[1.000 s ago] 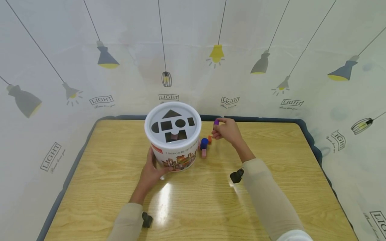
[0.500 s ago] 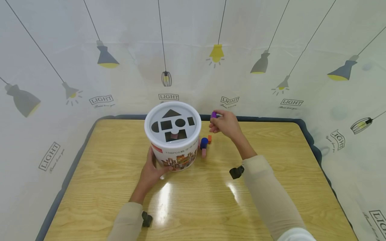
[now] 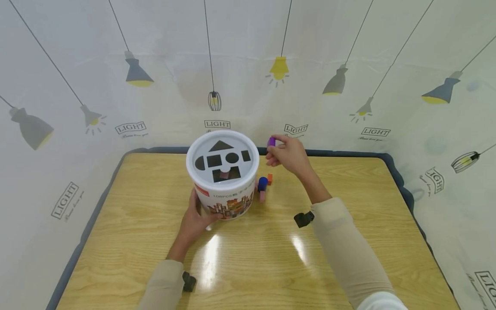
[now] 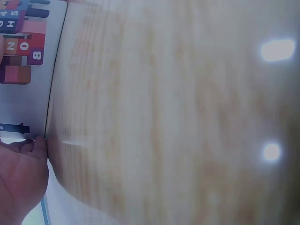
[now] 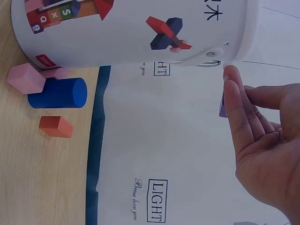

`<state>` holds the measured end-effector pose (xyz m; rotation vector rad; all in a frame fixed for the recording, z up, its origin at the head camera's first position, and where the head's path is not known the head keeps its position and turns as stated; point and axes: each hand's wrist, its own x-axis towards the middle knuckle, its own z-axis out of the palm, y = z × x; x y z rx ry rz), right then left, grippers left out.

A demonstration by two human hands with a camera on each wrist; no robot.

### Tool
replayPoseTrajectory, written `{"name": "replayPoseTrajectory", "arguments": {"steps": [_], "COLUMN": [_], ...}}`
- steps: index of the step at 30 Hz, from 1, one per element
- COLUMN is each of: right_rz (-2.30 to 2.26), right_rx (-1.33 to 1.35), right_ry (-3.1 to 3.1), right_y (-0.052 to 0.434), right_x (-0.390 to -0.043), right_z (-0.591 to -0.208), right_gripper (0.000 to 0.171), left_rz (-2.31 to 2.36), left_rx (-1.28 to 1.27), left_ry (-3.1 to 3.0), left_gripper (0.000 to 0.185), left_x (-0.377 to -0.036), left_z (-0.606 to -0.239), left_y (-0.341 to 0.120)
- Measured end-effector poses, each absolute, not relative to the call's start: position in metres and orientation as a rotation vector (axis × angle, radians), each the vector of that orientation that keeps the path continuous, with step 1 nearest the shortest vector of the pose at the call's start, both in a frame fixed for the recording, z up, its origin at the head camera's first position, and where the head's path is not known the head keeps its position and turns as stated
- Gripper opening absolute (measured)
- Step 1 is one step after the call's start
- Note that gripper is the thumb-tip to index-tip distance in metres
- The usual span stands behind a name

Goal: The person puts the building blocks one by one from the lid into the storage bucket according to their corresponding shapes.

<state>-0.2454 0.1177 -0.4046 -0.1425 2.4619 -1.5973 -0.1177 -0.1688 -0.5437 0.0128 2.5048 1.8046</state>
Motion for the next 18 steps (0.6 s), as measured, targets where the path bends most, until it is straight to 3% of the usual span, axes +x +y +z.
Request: {"name": "replayPoseTrajectory", "arguments": {"steps": [18], "right_rz": [-1.590], "right_rx": [-0.156], "right_ry": [2.453], "right_y": [0.110], "right_x": [-0.240], "right_z": [-0.385], "right_gripper": [0.048], "left_rz": [1.834], "left_rx": [0.040], "left_ry": [2.496], "left_gripper": [0.118], "left_x": [-0.119], "left_z": [-0.546], "left_y": [-0.170]}}
